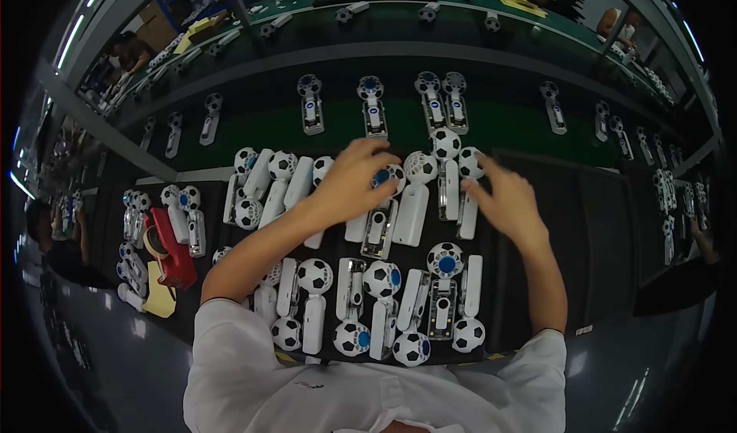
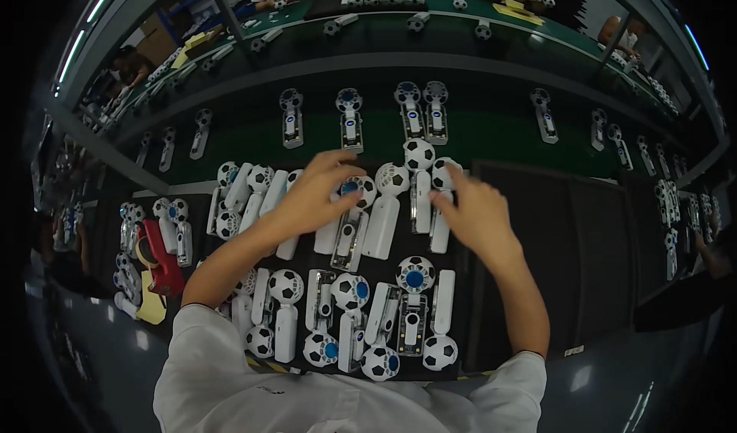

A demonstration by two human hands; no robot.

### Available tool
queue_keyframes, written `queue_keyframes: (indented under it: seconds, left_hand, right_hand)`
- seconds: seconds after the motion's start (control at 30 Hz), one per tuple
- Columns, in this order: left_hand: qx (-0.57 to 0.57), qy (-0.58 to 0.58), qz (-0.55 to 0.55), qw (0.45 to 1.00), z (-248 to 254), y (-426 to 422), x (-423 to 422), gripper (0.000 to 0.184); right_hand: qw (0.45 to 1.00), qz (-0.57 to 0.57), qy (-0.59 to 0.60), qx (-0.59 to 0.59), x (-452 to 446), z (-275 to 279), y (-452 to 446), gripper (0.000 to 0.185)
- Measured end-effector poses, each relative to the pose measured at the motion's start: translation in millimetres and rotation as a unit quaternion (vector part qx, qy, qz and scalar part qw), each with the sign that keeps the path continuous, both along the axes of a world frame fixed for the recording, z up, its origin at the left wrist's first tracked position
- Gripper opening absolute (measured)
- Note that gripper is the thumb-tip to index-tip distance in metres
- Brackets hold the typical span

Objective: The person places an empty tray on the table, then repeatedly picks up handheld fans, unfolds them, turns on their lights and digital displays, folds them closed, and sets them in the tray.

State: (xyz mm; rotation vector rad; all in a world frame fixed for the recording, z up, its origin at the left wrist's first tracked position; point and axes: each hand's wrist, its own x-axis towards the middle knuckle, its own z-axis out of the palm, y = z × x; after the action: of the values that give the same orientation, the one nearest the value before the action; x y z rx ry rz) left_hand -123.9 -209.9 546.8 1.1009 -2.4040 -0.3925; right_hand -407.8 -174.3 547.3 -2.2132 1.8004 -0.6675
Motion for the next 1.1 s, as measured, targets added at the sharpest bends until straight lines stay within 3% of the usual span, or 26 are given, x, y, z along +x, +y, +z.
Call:
queue_keyframes:
  seconds: [0.03,0.1,0.17,0.23,0.3,0.33,0.4,0.43,0.5,0.57,0.6,0.67,0.7,0.77,0.8,0.83,0.87,0.9,0.97,1.03,1.1]
  left_hand:
    - [-0.035,-0.014,0.068,0.997,11.8,-6.0,11.5,0.031]
    - [0.024,0.013,0.199,0.98,19.5,-29.0,39.5,0.024]
    - [0.0,-0.02,0.244,0.97,7.9,-66.5,65.8,0.025]
    - [0.07,-0.111,0.334,0.933,2.0,-96.8,82.6,0.035]
    - [0.091,-0.141,0.369,0.914,-9.6,-128.8,88.4,0.041]
    - [0.119,-0.171,0.399,0.893,-18.9,-144.0,88.4,0.048]
    - [0.157,-0.134,0.448,0.87,-47.7,-176.1,89.0,0.056]
    - [0.192,-0.097,0.486,0.847,-36.3,-169.7,72.0,0.059]
    - [0.241,-0.072,0.464,0.849,-45.7,-186.1,73.9,0.063]
    - [0.292,-0.045,0.435,0.85,-64.9,-206.8,72.1,0.069]
    - [0.276,-0.024,0.455,0.846,-76.2,-215.0,70.5,0.065]
    - [0.264,0.006,0.467,0.844,-75.7,-214.4,68.6,0.062]
    - [0.38,0.195,0.386,0.818,-70.4,-209.5,75.6,0.055]
    - [0.512,0.483,0.192,0.684,-50.7,-191.6,78.6,0.035]
    - [0.512,0.488,0.19,0.681,-42.5,-180.8,82.0,0.035]
    - [0.542,0.521,0.067,0.655,-32.5,-171.0,89.2,0.04]
    - [0.562,0.543,-0.059,0.62,-21.5,-162.9,93.3,0.044]
    - [0.562,0.542,-0.063,0.621,-8.4,-151.1,92.3,0.044]
    - [0.568,0.564,-0.286,0.526,16.4,-121.7,86.0,0.057]
    - [0.552,0.558,-0.32,0.53,38.4,-102.2,77.3,0.056]
    - [0.529,0.553,-0.354,0.537,59.1,-79.7,69.1,0.055]
  right_hand:
    - [0.999,-0.02,-0.019,-0.016,-0.3,4.1,-16.2,0.048]
    - [0.996,-0.022,-0.081,-0.03,10.6,15.0,-55.6,0.037]
    - [0.987,0.039,-0.143,0.057,40.0,17.6,-105.3,0.038]
    - [0.997,0.045,-0.069,-0.008,88.2,-18.4,-165.8,0.045]
    - [0.974,0.044,-0.005,0.224,136.7,-16.7,-195.8,0.05]
    - [0.963,0.045,0.021,0.264,153.1,-21.2,-198.1,0.052]
    - [0.953,0.044,0.048,0.295,173.3,-47.6,-212.1,0.053]
    - [0.951,0.001,0.041,0.306,178.1,-70.0,-229.4,0.05]
    - [0.947,-0.048,0.04,0.314,168.2,-71.9,-236.0,0.047]
    - [0.912,-0.039,-0.158,0.376,144.2,-50.6,-230.9,0.051]
    - [0.915,-0.047,-0.152,0.371,130.6,-43.1,-225.7,0.051]
    - [0.789,0.049,-0.472,0.391,105.2,-28.7,-206.5,0.041]
    - [0.741,0.063,-0.543,0.391,93.4,-21.1,-192.8,0.047]
    - [0.613,0.203,-0.658,0.388,70.7,-2.1,-173.9,0.058]
    - [0.482,0.294,-0.715,0.413,62.7,5.1,-164.7,0.074]
    - [0.485,0.294,-0.712,0.413,57.6,10.3,-157.6,0.074]
    - [0.394,0.38,-0.726,0.416,52.6,14.6,-152.6,0.078]
    - [0.298,0.46,-0.728,0.412,48.0,19.5,-147.4,0.082]
    - [0.284,0.462,-0.746,0.387,47.0,27.4,-134.0,0.085]
    - [0.244,0.498,-0.743,0.376,48.0,37.3,-125.5,0.082]
    - [0.247,0.508,-0.741,0.364,47.6,39.1,-119.1,0.08]
